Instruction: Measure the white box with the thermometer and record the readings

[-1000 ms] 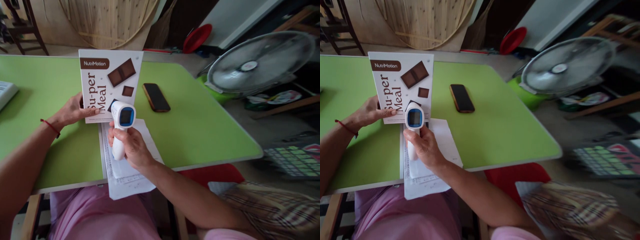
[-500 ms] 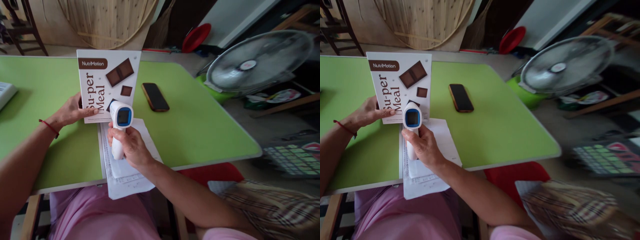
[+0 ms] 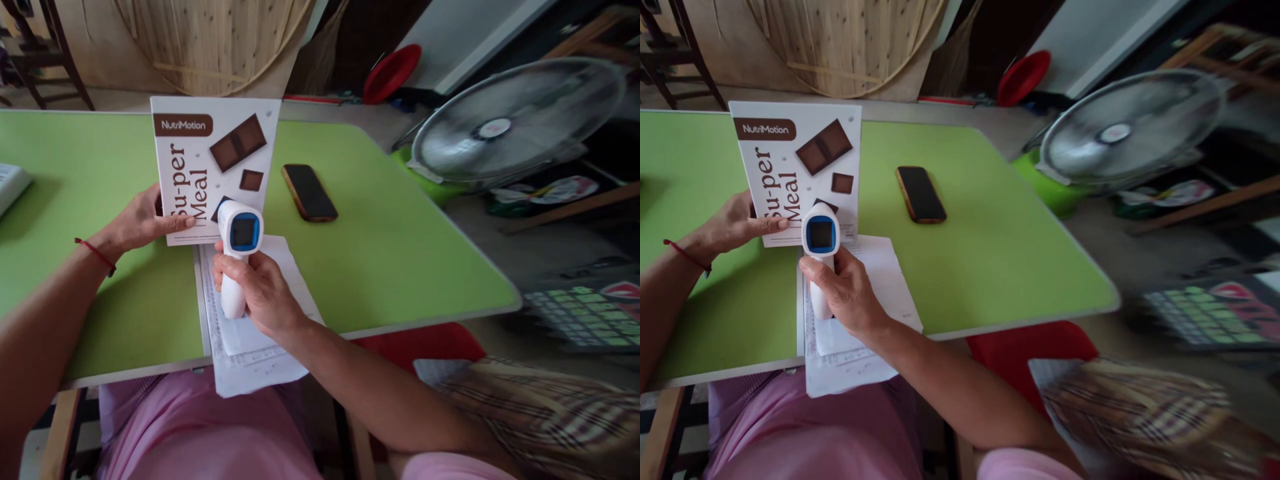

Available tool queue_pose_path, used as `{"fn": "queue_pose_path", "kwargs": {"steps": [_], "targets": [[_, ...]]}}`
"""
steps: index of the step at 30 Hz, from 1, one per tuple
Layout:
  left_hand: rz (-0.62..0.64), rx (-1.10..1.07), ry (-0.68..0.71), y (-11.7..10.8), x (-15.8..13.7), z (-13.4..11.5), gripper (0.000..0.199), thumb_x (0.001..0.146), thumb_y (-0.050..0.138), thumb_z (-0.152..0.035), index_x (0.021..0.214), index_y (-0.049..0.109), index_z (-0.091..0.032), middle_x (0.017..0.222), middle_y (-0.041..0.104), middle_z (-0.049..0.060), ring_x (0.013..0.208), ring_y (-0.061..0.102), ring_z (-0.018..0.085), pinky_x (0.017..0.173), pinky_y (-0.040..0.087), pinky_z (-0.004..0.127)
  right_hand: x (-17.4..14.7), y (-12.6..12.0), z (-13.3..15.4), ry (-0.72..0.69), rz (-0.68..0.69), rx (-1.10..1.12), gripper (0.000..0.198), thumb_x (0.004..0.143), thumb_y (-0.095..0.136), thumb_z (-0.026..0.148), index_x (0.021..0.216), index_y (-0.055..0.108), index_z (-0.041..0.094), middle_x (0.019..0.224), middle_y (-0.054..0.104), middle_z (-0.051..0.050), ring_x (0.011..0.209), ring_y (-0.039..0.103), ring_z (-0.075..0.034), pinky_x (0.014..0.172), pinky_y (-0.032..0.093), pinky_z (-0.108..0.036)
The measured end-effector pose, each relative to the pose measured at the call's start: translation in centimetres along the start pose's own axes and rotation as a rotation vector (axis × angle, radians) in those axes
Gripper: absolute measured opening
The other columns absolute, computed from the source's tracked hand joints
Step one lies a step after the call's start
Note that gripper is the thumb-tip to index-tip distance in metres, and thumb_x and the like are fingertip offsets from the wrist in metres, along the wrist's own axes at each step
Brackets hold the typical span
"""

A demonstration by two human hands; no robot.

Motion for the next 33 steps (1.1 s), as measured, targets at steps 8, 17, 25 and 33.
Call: {"fn": "queue_pose_path", "kwargs": {"steps": [8, 17, 25, 33], "targets": [[0.062, 0.004, 0.032, 0.4, 0.2, -0.3, 0.049, 0.065, 0.079, -0.040, 0.105, 0.061, -0.020, 0.108, 0.068, 0.010, 0.099, 0.064, 0.031, 0.083, 0.055, 0.043, -1.1, -5.4, 6.2, -0.201, -0.127, -0.346, 0.029, 0.071, 0.065, 0.045, 0.089, 0.062, 0.023, 0.077, 0.059, -0.001, 0.066, 0.053, -0.015, 0.060, 0.044, -0.031], [0.084, -0.025, 0.045, 0.7, 0.3, -0.9, 0.066, 0.060, 0.083, -0.035, 0.117, 0.055, -0.017, 0.109, 0.067, 0.014, 0.101, 0.063, 0.033, 0.085, 0.055, 0.045, 1.7, -12.1, 6.1, -0.072, -0.334, -1.402, 0.036, 0.074, 0.059, 0.043, 0.096, 0.066, 0.015, 0.090, 0.069, -0.014, 0.081, 0.064, -0.028, 0.069, 0.048, -0.039], [0.142, 0.086, 0.042, 1.4, -0.1, -1.5, 0.059, 0.064, 0.080, -0.036, 0.115, 0.057, -0.015, 0.115, 0.065, 0.014, 0.110, 0.059, 0.032, 0.086, 0.053, 0.040, 3.9, -10.4, 5.0, -0.037, -0.294, -1.598, 0.039, 0.078, 0.056, 0.048, 0.089, 0.068, 0.012, 0.090, 0.068, -0.019, 0.082, 0.064, -0.030, 0.067, 0.047, -0.039], [0.144, 0.095, 0.037, 1.8, -0.1, -1.7, 0.063, 0.065, 0.079, -0.035, 0.119, 0.053, -0.016, 0.113, 0.066, 0.014, 0.104, 0.062, 0.031, 0.084, 0.053, 0.040, 0.7, -3.0, 6.2, -0.582, 0.183, -1.603, 0.021, 0.087, 0.053, 0.026, 0.082, 0.071, 0.016, 0.074, 0.064, -0.006, 0.064, 0.054, -0.014, 0.058, 0.037, -0.027]]}}
Point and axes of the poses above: each hand's wrist, its own x-axis towards the middle knuckle, its own y-axis out of the palm, z = x × y, the point moved 9 cm from there along x, towards the middle knuckle
